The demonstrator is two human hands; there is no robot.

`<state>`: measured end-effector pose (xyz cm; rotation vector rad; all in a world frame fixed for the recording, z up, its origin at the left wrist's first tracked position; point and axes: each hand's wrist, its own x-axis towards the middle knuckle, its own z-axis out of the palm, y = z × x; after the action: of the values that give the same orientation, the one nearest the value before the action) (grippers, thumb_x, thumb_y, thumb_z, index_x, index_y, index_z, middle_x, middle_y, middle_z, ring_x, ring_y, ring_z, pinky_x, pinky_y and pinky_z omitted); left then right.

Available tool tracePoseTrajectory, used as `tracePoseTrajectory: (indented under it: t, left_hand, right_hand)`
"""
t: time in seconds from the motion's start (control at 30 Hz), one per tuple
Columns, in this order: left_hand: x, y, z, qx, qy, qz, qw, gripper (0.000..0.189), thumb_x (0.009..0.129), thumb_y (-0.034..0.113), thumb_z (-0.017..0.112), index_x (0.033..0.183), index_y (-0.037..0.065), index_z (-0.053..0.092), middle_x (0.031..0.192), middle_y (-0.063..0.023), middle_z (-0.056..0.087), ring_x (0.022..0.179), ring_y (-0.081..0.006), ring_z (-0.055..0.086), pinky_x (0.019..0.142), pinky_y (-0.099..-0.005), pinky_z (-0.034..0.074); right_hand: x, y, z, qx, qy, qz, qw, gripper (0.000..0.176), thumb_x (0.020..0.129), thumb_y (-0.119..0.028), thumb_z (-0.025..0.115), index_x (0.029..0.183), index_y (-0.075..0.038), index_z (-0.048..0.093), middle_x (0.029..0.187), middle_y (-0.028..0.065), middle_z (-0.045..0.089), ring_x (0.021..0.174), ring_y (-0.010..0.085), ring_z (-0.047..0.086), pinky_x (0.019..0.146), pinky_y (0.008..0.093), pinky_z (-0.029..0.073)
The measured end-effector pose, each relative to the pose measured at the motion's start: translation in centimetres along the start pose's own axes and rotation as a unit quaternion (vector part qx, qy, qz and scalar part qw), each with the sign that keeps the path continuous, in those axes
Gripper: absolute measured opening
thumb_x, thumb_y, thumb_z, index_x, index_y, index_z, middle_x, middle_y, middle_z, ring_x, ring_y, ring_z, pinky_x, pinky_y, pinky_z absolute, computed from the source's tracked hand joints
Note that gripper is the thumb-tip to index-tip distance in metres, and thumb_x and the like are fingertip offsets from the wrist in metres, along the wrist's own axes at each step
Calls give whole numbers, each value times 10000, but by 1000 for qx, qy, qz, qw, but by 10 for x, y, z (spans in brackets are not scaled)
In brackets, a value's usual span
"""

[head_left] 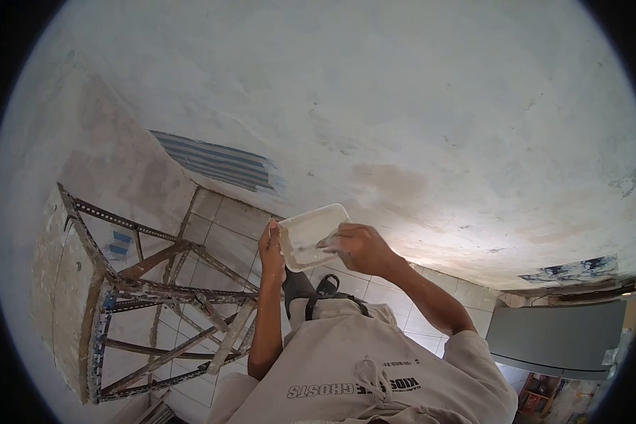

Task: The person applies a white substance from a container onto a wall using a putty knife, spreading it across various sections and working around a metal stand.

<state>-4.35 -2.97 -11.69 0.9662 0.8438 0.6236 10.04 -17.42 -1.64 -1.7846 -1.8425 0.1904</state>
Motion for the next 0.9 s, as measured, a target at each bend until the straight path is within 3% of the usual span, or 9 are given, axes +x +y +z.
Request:
tracePoseTrajectory:
  t: [0.07, 0.17, 0.27, 0.33, 0.43, 0.6, 0.7, 0.77, 0.9]
  left_hand:
    - [-1, -2, 5, -34, 12, 13, 999, 382, 967, 403, 473, 974, 36, 576, 861, -3, 567, 776, -87, 498, 693, -246, 412]
    - [-3, 1, 9, 16, -7, 50, 999, 390, 964, 414, 473, 962, 37, 573, 854, -7, 562, 771, -85, 492, 689, -245, 407]
    - [0, -4, 11, 26, 6, 17, 999, 417, 957, 415, 482, 1020, 11, 564, 915, -41, 577, 842, -130, 530, 748, -282, 434]
    - [-4, 0, 13, 31, 11, 14, 999, 415, 958, 412, 481, 1020, 10, 563, 916, -41, 578, 842, -128, 528, 747, -278, 432]
    - [-3, -8, 10, 18, -3, 21, 1000, 416, 957, 409, 485, 1031, 7, 563, 925, -43, 582, 842, -125, 528, 746, -273, 431]
    - [-1, -15, 12, 9, 3, 42, 999, 421, 952, 413, 497, 1049, 10, 568, 940, -46, 591, 848, -119, 536, 745, -265, 438]
    - [-5, -16, 20, -5, 10, 39, 999, 378, 975, 386, 461, 960, 27, 580, 830, -4, 557, 747, -74, 485, 670, -235, 407]
    - [-9, -12, 22, -8, -31, 9, 999, 389, 977, 388, 453, 998, 23, 588, 859, -11, 574, 766, -78, 504, 684, -238, 421]
    - [-10, -2, 24, 10, -62, 19, 998, 405, 977, 397, 444, 1009, 21, 591, 886, -19, 587, 790, -84, 523, 700, -242, 435]
  right_hand:
    - [-2, -1, -2, 19, 23, 26, 999, 192, 705, -44, 657, 893, -69, 685, 802, 71, 658, 766, 230, 598, 706, 349, 505]
    - [-8, 4, 2, -10, -49, 47, 998, 175, 736, -44, 644, 907, -63, 678, 807, 84, 653, 781, 260, 603, 718, 368, 504]
    - [-6, 7, -9, 13, -42, 74, 996, 161, 749, -46, 640, 907, -55, 672, 792, 90, 647, 801, 279, 609, 723, 381, 503]
    - [-6, 7, -20, 17, -1, 91, 996, 150, 755, -60, 640, 902, -48, 666, 802, 100, 650, 820, 284, 616, 729, 385, 502]
    - [-4, 3, -22, -47, -45, 79, 995, 141, 764, -63, 633, 901, -40, 658, 817, 112, 651, 828, 285, 619, 736, 386, 502]
    - [-12, 0, 0, -45, -32, 70, 996, 113, 788, -73, 613, 888, -47, 660, 835, 116, 653, 820, 289, 622, 736, 390, 502]
    - [-7, 2, -7, 11, -64, 82, 995, 105, 803, -88, 607, 887, -64, 664, 825, 111, 646, 810, 294, 614, 734, 396, 500]
    - [-2, 6, -9, -15, 21, 92, 995, 204, 702, -67, 641, 904, -71, 667, 825, 86, 650, 795, 275, 610, 721, 384, 498]
    - [-1, 11, 5, -111, 53, 14, 992, 178, 725, -58, 615, 886, -95, 682, 806, 74, 642, 800, 264, 604, 724, 391, 499]
